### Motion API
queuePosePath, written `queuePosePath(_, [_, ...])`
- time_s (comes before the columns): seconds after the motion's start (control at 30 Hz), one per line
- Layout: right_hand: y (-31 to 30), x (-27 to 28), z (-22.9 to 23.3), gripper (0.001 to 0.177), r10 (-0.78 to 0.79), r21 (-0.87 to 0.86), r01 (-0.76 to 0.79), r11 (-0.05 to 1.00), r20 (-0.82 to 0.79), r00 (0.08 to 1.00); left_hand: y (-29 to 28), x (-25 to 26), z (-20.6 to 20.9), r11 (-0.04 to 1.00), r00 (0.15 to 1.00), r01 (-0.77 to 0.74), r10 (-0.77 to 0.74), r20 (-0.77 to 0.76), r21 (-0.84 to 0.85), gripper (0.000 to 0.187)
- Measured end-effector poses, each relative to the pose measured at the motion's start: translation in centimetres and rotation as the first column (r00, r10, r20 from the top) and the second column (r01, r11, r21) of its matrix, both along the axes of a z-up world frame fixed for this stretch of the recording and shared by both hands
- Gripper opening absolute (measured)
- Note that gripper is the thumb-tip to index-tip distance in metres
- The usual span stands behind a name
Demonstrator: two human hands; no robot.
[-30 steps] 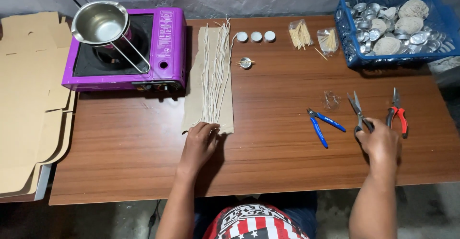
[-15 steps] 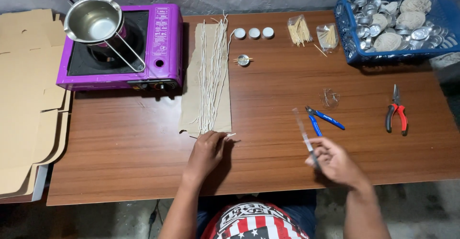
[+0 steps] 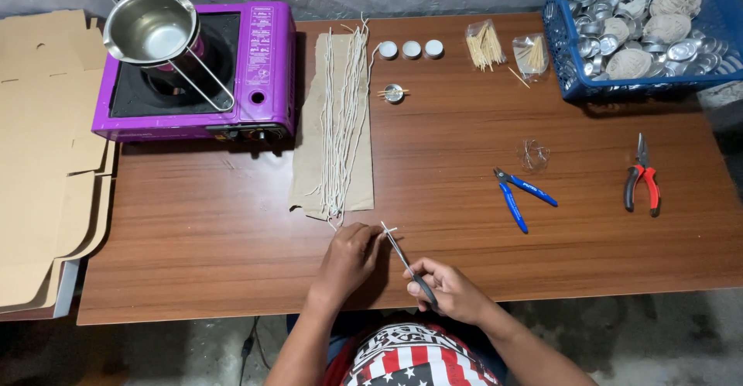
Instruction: The person is preparing candle wicks by cutting wick material to size and attaching metal wick tabs using scissors and pliers.
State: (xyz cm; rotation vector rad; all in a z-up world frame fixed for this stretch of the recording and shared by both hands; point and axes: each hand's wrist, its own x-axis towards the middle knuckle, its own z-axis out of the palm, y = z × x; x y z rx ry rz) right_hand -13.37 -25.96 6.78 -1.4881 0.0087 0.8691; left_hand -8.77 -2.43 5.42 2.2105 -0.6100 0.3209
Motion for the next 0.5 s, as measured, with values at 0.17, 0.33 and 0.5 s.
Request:
queuePosePath(0.17, [0.5,0.1,-0.8,0.026,-0.029,0.022,0.028,0.999,0.05,0.998,-0.2,-0.5,-0.3,1.0,1.0,-0.005,0.006,-0.022,0.027,0.01])
queuePosePath(0.33, [1.0,-0.1,-1.2,0.028,-0.045,0.044,0.044,0.998,0.022,0.999,-0.3,-0.7,-0.5,0.999,1.0,-0.012,0.013,-0.025,0.031,0.009])
queuePosePath(0.5, [1.2,-0.1,-1.0,0.027,-0.04,0.02,0.04,0.999,-0.004,0.999,-0.1,-1.0,-1.2,0.998,0.995,-0.021,0.026,-0.092,0.058,0.013])
